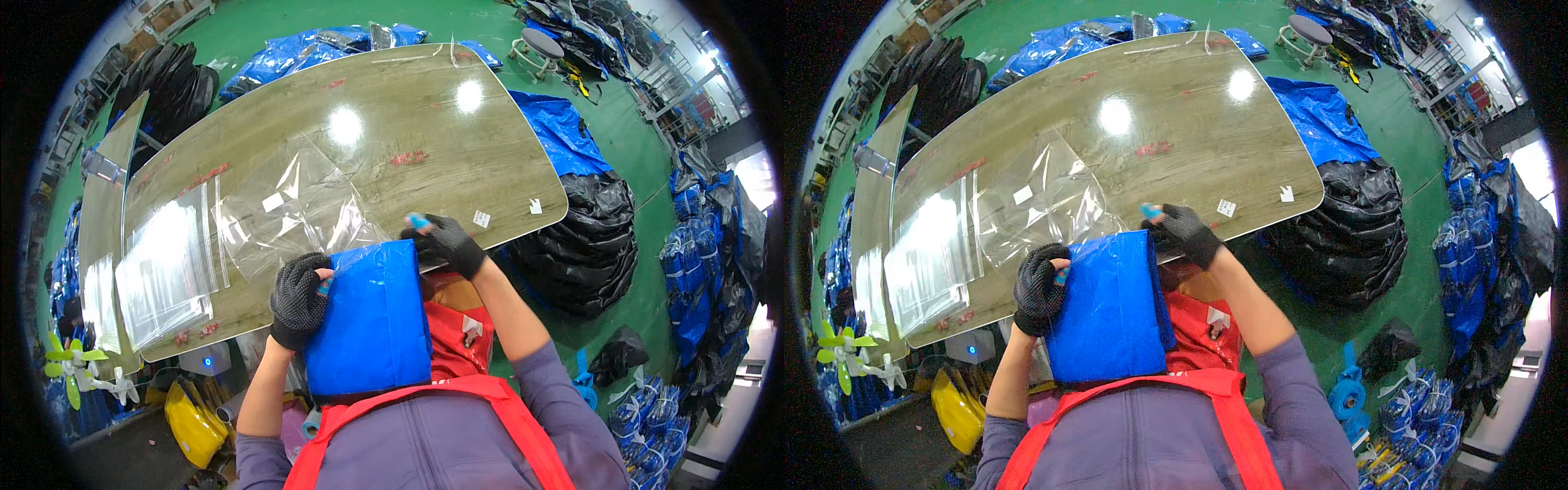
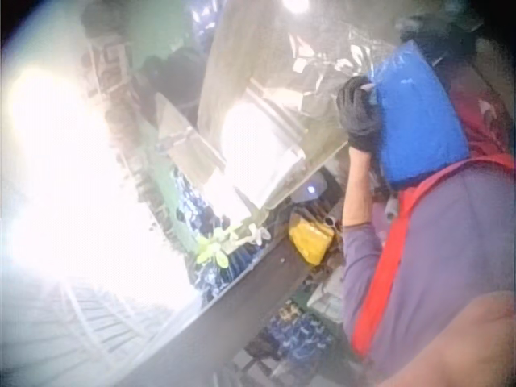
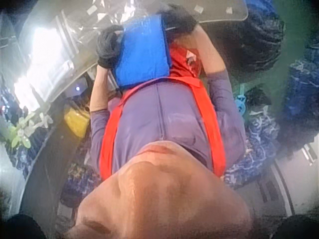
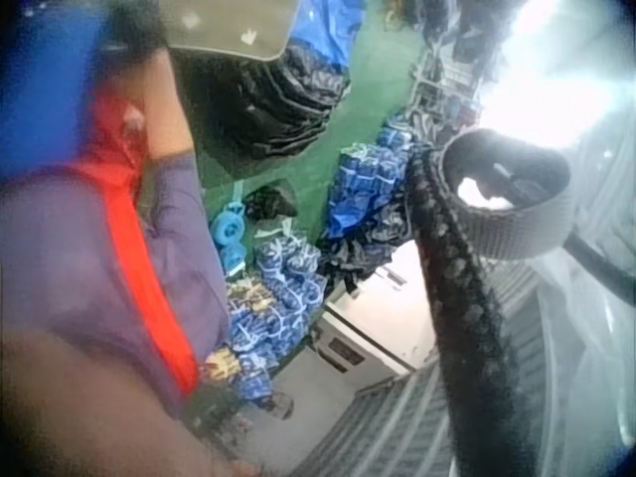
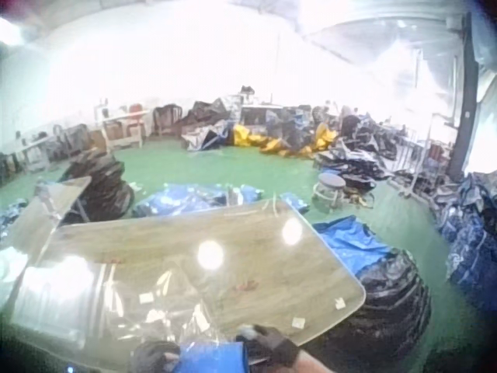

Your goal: The person folds blue and black tarps on a table, places each folded tarp into a clear plastic bag, and sets the bag aside. The process is repeated for multiple tarps throughout the clip.

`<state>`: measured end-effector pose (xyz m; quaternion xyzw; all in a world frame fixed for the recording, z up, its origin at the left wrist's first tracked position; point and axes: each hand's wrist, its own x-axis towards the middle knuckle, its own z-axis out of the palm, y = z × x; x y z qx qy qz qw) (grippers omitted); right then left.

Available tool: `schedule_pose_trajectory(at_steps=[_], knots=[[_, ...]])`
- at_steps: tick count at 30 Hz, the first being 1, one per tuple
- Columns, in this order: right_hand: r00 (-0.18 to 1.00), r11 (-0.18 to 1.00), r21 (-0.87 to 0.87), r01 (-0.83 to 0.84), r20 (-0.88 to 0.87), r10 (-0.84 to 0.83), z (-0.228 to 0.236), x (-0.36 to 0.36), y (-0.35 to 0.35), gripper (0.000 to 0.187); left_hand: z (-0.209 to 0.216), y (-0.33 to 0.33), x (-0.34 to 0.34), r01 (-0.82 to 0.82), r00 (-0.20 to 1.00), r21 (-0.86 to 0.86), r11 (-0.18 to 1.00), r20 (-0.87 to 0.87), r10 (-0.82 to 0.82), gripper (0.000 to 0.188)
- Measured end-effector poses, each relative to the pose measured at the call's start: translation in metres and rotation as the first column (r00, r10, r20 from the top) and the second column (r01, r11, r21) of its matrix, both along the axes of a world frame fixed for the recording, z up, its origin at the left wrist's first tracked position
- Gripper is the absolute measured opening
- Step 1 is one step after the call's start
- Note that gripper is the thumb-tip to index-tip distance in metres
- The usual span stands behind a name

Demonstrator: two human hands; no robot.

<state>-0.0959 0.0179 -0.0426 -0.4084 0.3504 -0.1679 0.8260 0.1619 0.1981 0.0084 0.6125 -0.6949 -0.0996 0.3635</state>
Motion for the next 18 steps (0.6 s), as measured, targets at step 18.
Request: schedule_pose_trajectory(at_steps=[18], knots=[[0.961,0.760,-0.649,-0.032,-0.229,-0.156,0.010,-0.005,0.049,0.035,-0.045,0.036,0.004,-0.223,0.273,0.491,0.842,-0.798,0.538,0.054]])
